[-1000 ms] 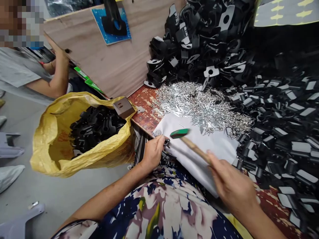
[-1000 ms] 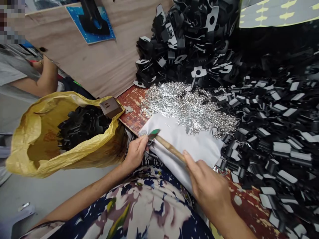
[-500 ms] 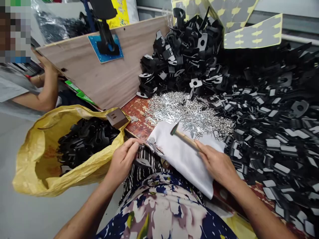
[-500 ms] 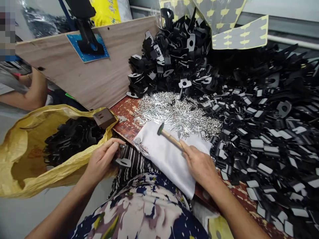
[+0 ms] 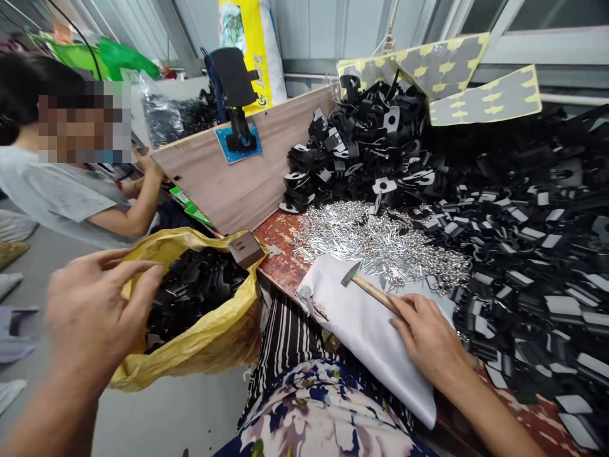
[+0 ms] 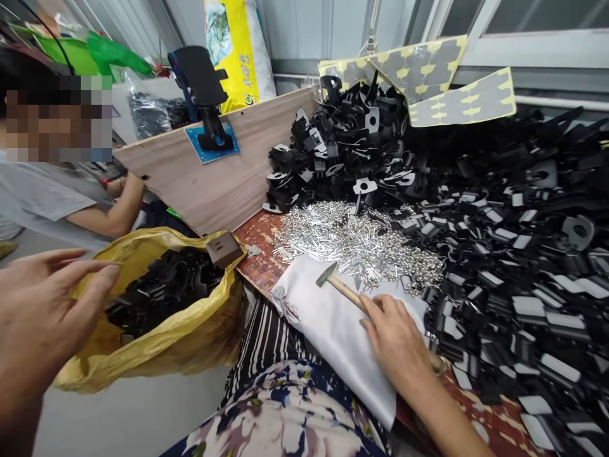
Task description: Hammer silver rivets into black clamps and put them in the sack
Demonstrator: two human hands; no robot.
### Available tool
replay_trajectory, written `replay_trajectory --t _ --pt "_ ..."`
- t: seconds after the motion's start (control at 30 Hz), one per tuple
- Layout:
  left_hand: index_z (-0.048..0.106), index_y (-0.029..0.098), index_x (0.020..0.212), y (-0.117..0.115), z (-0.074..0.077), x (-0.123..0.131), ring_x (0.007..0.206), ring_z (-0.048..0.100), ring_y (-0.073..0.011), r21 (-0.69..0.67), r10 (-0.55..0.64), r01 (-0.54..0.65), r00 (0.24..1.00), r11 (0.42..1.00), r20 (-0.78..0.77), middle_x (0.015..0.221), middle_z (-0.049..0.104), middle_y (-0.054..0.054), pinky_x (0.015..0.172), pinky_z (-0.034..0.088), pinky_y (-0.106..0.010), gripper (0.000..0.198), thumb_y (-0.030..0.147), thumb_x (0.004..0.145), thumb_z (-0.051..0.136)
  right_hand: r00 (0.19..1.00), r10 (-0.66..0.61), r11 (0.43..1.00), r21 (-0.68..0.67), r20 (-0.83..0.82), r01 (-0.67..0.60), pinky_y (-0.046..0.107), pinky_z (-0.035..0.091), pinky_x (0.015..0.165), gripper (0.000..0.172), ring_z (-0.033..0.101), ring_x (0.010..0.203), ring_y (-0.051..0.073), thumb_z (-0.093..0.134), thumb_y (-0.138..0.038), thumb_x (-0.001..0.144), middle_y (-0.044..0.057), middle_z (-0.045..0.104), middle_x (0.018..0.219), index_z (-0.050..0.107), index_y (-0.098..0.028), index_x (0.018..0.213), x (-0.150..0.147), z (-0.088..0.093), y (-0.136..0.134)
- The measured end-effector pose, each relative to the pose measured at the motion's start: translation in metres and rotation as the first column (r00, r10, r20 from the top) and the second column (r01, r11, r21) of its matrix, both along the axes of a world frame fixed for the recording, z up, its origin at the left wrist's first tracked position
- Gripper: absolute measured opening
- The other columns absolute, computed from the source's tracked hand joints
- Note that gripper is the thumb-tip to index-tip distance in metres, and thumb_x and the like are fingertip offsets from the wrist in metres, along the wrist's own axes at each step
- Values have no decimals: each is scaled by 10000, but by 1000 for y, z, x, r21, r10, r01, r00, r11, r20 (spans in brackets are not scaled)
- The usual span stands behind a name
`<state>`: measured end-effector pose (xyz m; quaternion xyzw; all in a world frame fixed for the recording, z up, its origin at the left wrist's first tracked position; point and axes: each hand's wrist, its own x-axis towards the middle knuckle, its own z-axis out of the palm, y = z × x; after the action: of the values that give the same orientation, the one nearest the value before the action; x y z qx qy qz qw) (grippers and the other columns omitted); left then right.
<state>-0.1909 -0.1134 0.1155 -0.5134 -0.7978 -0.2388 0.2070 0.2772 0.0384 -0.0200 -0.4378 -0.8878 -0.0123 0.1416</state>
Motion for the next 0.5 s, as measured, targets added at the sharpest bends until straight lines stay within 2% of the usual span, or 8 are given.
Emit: replay_trajectory --t 0.07,0.1,0.17,0.2,0.27,0.37,0.43,0.5 --pt "715 235 936 33 1 13 1075 629 -297 -66 -224 237 961 969 164 1061 697 -63 1017 452 -457 388 534 962 469 1000 -15 999 47 6 15 428 504 822 384 597 1003 294 512 -258 1003 128 658 1135 590 -197 1373 -14 -5 -4" --pt "722 229 974 52 -2 19 1053 644 -278 -99 -331 372 898 923 291 1071 706 -65 992 470 -423 388 527 965 474 1000 -30 997 70 4 30 432 493 827 400 592 1019 297 513 -243 1001 126 656 1149 573 -201 1395 -20 -7 -6" --pt "727 217 1065 98 -13 29 991 664 -257 -142 -415 538 770 831 485 1076 715 -61 893 513 -369 413 542 947 500 998 -54 993 102 -17 55 437 477 844 433 586 1041 296 498 -215 1005 125 655 1156 539 -209 1436 -28 -11 -10" --pt "723 221 1127 123 -21 31 994 667 -255 -171 -426 582 736 795 526 1122 715 -58 873 524 -357 427 541 937 515 998 -57 992 110 -36 60 437 471 854 442 585 1051 293 489 -207 1008 125 654 1161 527 -212 1449 -30 -13 -12" --pt "705 233 1211 177 -35 31 1011 671 -247 -275 -379 554 783 786 494 1177 710 -45 908 527 -347 417 483 899 586 996 -51 993 106 -74 59 433 463 876 445 583 1066 284 487 -203 1012 119 652 1173 521 -224 1455 -30 -17 -14" --pt "669 179 1268 254 -46 29 1128 652 -289 -291 -309 443 859 848 407 1231 687 -109 1006 498 -385 430 293 856 628 990 -44 995 83 -137 56 425 460 897 440 583 1071 274 503 -197 1004 104 652 1173 535 -244 1440 -27 -22 -13" --pt "641 155 1301 294 -46 30 1232 612 -315 -287 -273 380 896 879 352 1318 646 -149 1055 470 -391 504 168 797 647 984 -47 996 66 -174 60 422 459 902 449 583 1075 272 511 -192 997 99 650 1172 533 -262 1440 -27 -24 -12" --pt "631 140 1298 319 -43 38 1256 604 -315 -304 -256 354 913 885 318 1349 638 -163 1051 471 -362 566 86 735 669 977 -53 997 41 -205 63 421 456 913 460 577 1088 272 518 -179 992 97 645 1186 527 -268 1443 -28 -22 -12"
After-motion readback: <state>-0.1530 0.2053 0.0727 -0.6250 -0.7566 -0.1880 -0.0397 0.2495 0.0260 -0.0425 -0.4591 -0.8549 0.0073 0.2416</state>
